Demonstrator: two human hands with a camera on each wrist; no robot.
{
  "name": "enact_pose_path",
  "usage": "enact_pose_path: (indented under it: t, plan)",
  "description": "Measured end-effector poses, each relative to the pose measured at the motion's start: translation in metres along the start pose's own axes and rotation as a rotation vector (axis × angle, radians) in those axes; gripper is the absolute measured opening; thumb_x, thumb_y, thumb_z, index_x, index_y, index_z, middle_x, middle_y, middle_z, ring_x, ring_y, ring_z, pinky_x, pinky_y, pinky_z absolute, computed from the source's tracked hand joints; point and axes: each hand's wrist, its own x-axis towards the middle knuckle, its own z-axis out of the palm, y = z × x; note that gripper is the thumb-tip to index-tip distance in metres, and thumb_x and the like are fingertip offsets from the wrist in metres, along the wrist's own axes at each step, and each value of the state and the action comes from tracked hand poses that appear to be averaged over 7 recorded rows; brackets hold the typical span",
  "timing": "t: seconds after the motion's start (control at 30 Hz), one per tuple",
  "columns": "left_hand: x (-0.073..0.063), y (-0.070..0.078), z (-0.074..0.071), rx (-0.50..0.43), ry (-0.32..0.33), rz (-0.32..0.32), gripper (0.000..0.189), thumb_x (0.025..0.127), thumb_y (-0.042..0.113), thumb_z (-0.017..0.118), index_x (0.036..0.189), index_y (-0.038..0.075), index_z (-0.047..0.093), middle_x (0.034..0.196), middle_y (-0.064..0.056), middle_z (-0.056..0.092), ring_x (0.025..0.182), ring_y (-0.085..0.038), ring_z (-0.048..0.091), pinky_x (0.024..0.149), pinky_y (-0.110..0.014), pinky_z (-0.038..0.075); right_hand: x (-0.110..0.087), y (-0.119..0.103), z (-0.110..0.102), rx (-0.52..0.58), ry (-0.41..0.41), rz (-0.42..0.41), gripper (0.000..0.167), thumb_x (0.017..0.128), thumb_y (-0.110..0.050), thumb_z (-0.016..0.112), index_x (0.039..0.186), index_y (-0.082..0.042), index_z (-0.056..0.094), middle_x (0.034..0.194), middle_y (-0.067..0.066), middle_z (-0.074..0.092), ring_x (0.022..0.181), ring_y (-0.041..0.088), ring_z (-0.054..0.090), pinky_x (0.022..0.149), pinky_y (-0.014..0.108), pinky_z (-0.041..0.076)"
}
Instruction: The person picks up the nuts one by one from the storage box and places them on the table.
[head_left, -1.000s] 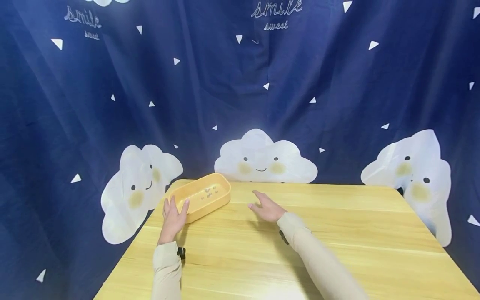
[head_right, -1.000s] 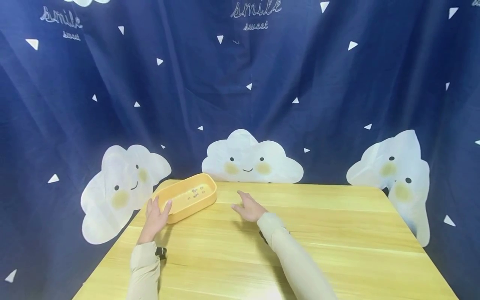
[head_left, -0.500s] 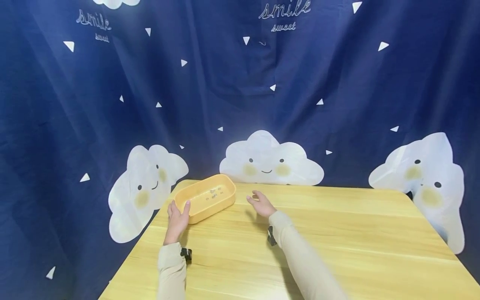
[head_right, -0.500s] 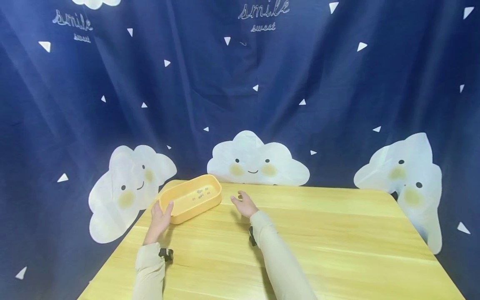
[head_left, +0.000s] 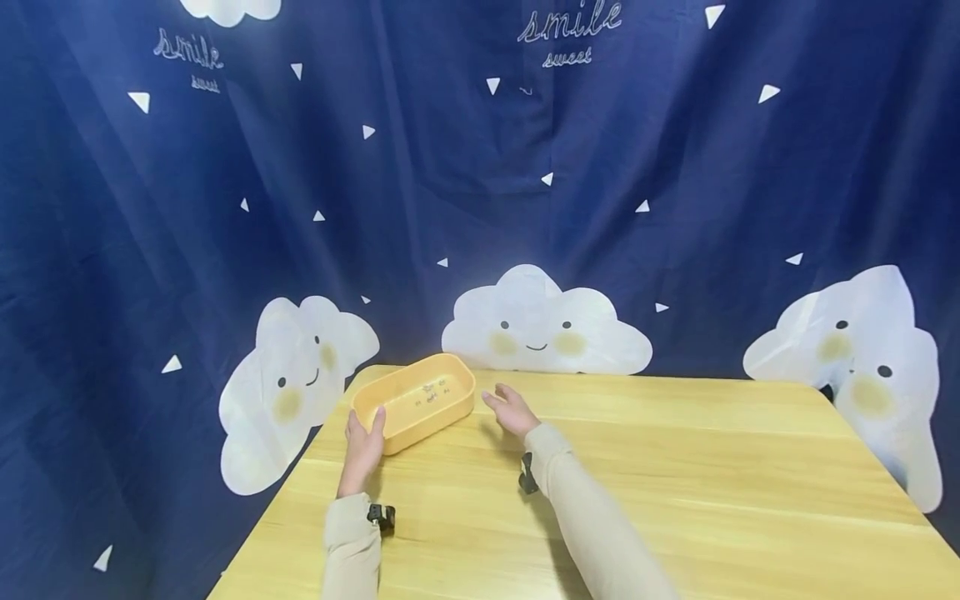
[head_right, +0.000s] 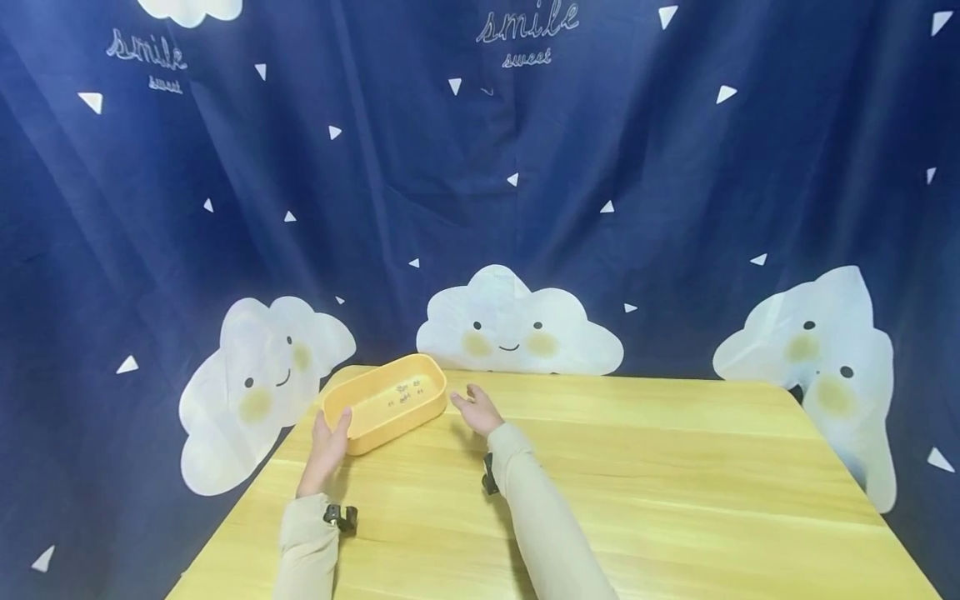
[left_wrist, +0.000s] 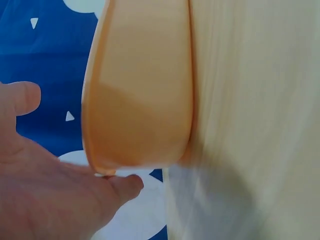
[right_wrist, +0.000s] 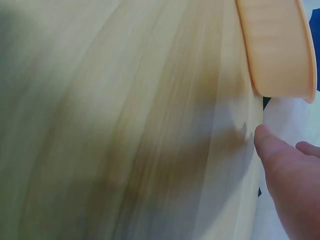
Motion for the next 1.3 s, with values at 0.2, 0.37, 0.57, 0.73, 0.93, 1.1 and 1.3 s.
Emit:
enact_pose_path:
  t: [0.2,0.37,0.57,0.73,0.93,1.1,1.3]
  plan:
    - [0.000,-0.001,0.003,-0.131,0.014,-0.048,0.095,0.107,0.055,0.036,0.160,0.000,-0.021,0.168,-0.029,-0.018,0.158,-0.049,-0.011,0.128,-0.060,-0.003,0.005,-0.001,0.008,0.095,-0.056,0.025,0.078,0.106,-0.046,0.049,0.163,-0.001,0.021,0.170,0.022,0.025,0.154,0.046,0.032,0.127,0.058,0.021]
    - [-0.002,0.000,0.005,-0.217,0.016,-0.083,0.092,0.108,0.052,0.034,0.159,0.002,-0.023,0.169,-0.027,-0.020,0.158,-0.047,-0.012,0.128,-0.059,-0.004,0.009,-0.004,0.013,0.171,-0.082,0.008,0.077,0.106,-0.039,0.050,0.162,0.003,0.017,0.169,0.025,0.022,0.155,0.047,0.028,0.125,0.057,0.027]
    - [-0.005,0.003,0.005,-0.308,0.029,-0.114,0.086,0.109,0.049,0.030,0.160,0.002,-0.020,0.169,-0.023,-0.021,0.159,-0.043,-0.014,0.129,-0.057,-0.006,0.011,-0.009,0.020,0.238,-0.153,-0.046,0.066,0.109,-0.026,0.046,0.160,0.007,0.020,0.166,0.029,0.027,0.153,0.047,0.033,0.121,0.058,0.034]
    - [-0.004,0.002,0.005,-0.325,0.033,-0.105,0.083,0.110,0.045,0.031,0.161,0.001,-0.016,0.170,-0.023,-0.018,0.160,-0.043,-0.013,0.129,-0.056,-0.005,0.010,-0.011,0.023,0.255,-0.183,-0.067,0.061,0.110,-0.024,0.044,0.160,0.004,0.025,0.166,0.027,0.030,0.153,0.046,0.032,0.123,0.060,0.030]
    - [-0.003,0.001,0.005,-0.302,0.020,-0.115,0.084,0.110,0.044,0.034,0.162,0.003,-0.017,0.170,-0.022,-0.018,0.159,-0.043,-0.013,0.129,-0.058,-0.005,0.005,-0.010,0.019,0.273,-0.188,-0.051,0.061,0.109,-0.025,0.044,0.160,0.004,0.026,0.166,0.026,0.029,0.155,0.045,0.030,0.125,0.059,0.026]
    - [-0.003,0.001,0.006,-0.321,-0.006,-0.099,0.082,0.110,0.041,0.035,0.161,0.003,-0.017,0.171,-0.021,-0.018,0.160,-0.042,-0.013,0.129,-0.057,-0.005,0.001,-0.006,0.014,0.280,-0.161,-0.030,0.063,0.109,-0.027,0.046,0.159,0.005,0.026,0.166,0.025,0.030,0.154,0.045,0.031,0.125,0.057,0.026]
    - [-0.001,0.002,0.008,-0.310,-0.032,-0.077,0.082,0.110,0.043,0.034,0.162,0.003,-0.014,0.172,-0.020,-0.015,0.160,-0.041,-0.010,0.130,-0.056,-0.002,-0.006,0.000,0.008,0.269,-0.128,-0.041,0.064,0.108,-0.029,0.050,0.158,0.004,0.030,0.164,0.025,0.034,0.152,0.045,0.035,0.123,0.059,0.030]
